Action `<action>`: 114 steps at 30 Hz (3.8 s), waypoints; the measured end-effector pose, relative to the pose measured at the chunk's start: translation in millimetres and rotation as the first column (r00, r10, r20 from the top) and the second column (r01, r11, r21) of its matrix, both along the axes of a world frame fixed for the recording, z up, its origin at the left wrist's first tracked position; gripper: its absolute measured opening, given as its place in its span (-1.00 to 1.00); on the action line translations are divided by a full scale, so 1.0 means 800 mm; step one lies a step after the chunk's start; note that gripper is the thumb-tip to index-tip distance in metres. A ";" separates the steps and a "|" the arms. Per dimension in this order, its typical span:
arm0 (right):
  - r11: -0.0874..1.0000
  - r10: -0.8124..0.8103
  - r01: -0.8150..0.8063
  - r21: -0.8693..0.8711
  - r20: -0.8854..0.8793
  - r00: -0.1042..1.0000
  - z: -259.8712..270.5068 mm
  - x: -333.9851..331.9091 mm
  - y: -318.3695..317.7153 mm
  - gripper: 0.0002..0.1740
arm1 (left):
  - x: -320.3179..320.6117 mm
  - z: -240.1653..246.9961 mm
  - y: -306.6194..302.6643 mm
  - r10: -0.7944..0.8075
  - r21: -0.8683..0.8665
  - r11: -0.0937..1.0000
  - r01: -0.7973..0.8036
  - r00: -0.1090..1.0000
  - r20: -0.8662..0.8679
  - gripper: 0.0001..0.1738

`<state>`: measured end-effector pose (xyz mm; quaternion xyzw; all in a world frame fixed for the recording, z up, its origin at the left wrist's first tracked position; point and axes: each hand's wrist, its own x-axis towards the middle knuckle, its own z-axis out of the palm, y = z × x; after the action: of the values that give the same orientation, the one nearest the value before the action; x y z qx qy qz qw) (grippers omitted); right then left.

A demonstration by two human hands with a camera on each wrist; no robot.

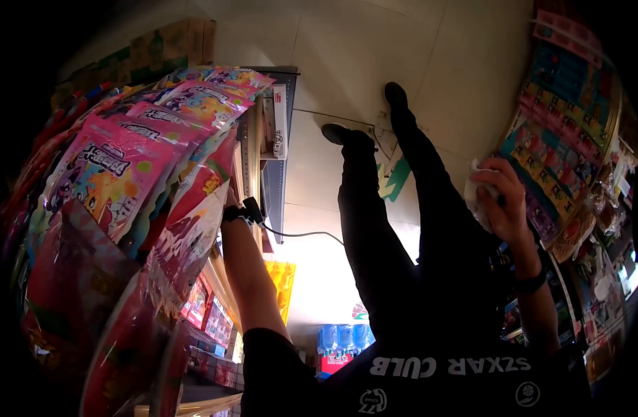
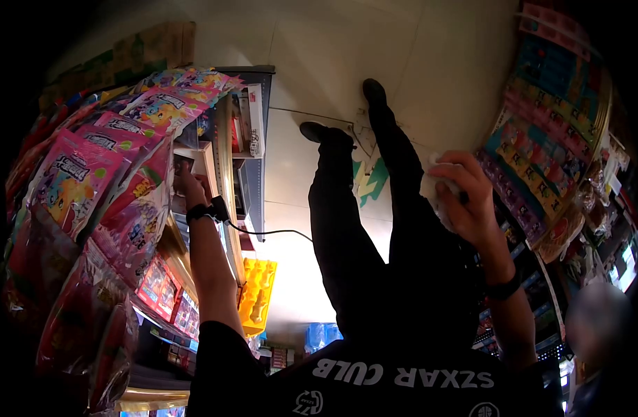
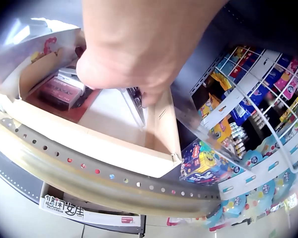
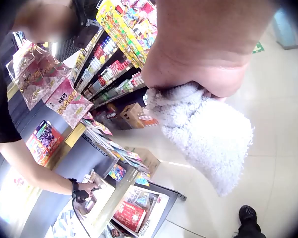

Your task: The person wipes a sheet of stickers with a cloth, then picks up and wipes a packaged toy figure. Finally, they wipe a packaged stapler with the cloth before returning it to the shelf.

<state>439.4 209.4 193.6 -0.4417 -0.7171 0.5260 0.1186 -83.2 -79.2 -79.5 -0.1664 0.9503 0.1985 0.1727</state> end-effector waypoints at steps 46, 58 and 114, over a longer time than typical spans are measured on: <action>0.644 0.765 -0.507 0.573 -0.509 0.395 0.507 -0.143 -0.122 -0.48 | 0.505 0.762 -0.022 -0.142 0.883 -0.396 -0.252 0.967 0.212 -0.42; 0.117 0.986 -0.501 0.858 -0.040 0.161 0.501 -0.156 -0.360 -0.46 | 0.510 0.755 -0.198 -0.125 0.947 0.168 0.274 0.959 -0.255 -0.42; 0.390 0.911 -0.664 0.638 -0.374 0.175 0.510 -0.173 -0.319 -0.52 | 0.488 0.786 -0.218 -0.071 0.561 -0.809 -0.172 0.978 0.198 -0.13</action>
<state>301.0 -45.9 601.9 0.2603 -0.8134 0.4982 0.1497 307.2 -253.8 549.2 0.0209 0.0738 0.9641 0.2541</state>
